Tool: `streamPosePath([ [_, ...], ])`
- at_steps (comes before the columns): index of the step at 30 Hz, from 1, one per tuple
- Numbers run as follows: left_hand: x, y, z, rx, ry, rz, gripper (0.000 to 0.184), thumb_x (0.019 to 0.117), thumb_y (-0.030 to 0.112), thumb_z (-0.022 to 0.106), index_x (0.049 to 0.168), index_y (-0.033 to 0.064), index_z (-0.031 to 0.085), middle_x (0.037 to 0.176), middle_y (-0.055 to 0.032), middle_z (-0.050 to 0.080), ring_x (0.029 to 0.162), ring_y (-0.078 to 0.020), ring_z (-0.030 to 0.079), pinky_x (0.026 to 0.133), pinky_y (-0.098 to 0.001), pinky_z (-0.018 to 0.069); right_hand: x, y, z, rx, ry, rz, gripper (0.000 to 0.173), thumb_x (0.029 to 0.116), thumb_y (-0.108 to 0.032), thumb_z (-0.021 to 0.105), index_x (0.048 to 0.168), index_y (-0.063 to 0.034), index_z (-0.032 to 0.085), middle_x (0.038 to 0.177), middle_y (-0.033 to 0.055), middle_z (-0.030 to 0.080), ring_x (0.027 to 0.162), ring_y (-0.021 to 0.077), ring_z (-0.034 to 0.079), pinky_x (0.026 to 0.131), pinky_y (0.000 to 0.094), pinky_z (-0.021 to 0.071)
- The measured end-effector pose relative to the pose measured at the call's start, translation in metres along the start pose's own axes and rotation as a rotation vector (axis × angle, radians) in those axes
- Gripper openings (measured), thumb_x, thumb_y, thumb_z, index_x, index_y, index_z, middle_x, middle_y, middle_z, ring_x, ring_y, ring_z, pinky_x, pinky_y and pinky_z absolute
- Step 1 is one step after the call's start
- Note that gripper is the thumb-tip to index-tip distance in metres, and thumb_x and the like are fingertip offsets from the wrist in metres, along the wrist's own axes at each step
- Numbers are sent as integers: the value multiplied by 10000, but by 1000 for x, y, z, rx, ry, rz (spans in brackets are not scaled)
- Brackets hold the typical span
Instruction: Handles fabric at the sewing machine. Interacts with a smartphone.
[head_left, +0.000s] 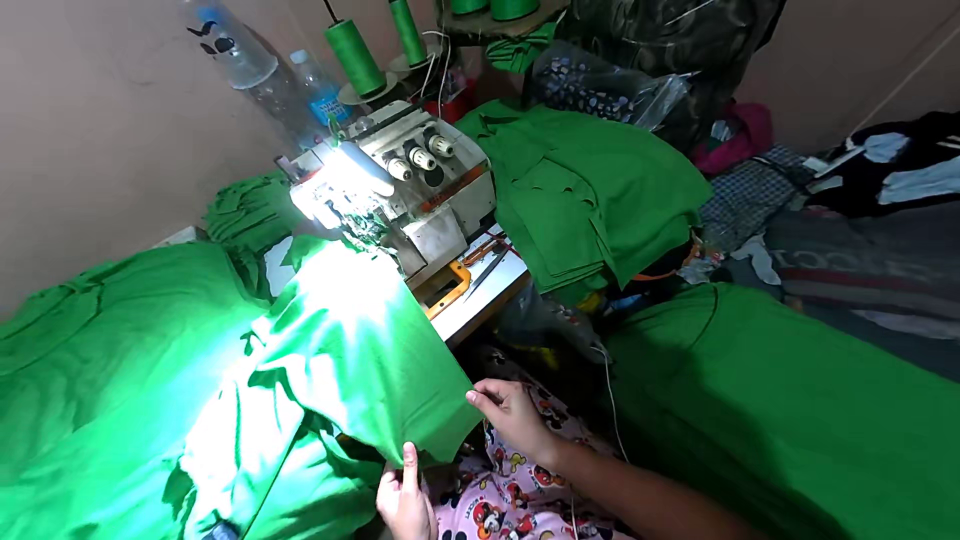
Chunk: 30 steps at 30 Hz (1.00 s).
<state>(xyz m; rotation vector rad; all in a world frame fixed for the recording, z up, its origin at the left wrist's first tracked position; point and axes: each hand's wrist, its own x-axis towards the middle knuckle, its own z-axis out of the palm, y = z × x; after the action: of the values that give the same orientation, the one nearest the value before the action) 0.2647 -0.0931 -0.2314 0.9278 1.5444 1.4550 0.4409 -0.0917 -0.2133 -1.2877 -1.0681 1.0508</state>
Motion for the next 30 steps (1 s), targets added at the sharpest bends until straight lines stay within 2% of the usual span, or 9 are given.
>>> streamPosePath([
  [7,4,-3,1,-15,-5,6,94,991,6,570,922,23,630,799,68,700,756,9,688,754,-210,598,-3,1,-3,10,20,28,205,973,-130,654,978,61,731,877,120,722,795,80,660,763,228,535],
  [10,4,-2,-1,14,-23,-60,71,1001,21,574,957,-13,617,814,31,697,745,-9,685,733,-219,599,-12,15,-16,-8,97,86,253,999,-107,611,1126,93,701,1034,193,728,925,204,712,869,342,579],
  [13,9,-8,-12,91,-78,-101,192,1018,42,540,1143,-103,535,968,-65,615,839,-42,646,791,-241,577,-9,41,-62,-187,396,91,340,1036,-102,523,1280,132,561,1205,274,645,1081,315,664,952,419,550],
  [15,9,-9,-17,95,-90,-162,293,1049,57,467,1271,-135,475,1113,-149,589,941,-99,653,837,-269,566,7,52,-100,-333,534,92,345,1052,-62,445,1301,166,519,1263,330,591,1161,382,616,1007,451,508],
  [16,9,-10,-18,101,-82,-187,306,1057,62,449,1289,-136,470,1134,-166,589,949,-113,657,829,-270,563,19,58,-114,-407,543,117,327,1054,-43,427,1271,166,555,1257,339,598,1172,407,610,1025,468,494],
  [18,8,-10,-16,110,-84,-220,310,1058,53,442,1301,-138,467,1164,-196,578,956,-142,656,819,-281,560,43,53,-131,-543,370,325,345,1079,-58,393,1273,107,627,1298,319,615,1252,430,584,1094,517,426],
  [21,5,-7,-15,153,-151,-249,299,1047,33,452,1294,-132,483,1165,-204,587,936,-152,660,811,-288,564,71,51,-135,-685,140,568,384,1106,-138,376,1316,73,619,1340,303,604,1300,430,557,1117,552,393],
  [25,3,-10,-20,176,-209,-248,257,1016,0,497,1237,-128,526,1135,-184,605,890,-122,655,783,-269,566,86,55,-137,-754,-77,709,406,1023,-190,598,1327,80,592,1365,307,576,1308,427,545,1111,561,401],
  [30,3,-15,-27,163,-219,-260,235,1007,-13,505,1208,-128,547,1132,-182,613,891,-123,663,785,-272,574,91,50,-134,-879,-363,768,541,949,-299,741,1307,84,606,1360,307,574,1304,425,539,1109,572,394],
])
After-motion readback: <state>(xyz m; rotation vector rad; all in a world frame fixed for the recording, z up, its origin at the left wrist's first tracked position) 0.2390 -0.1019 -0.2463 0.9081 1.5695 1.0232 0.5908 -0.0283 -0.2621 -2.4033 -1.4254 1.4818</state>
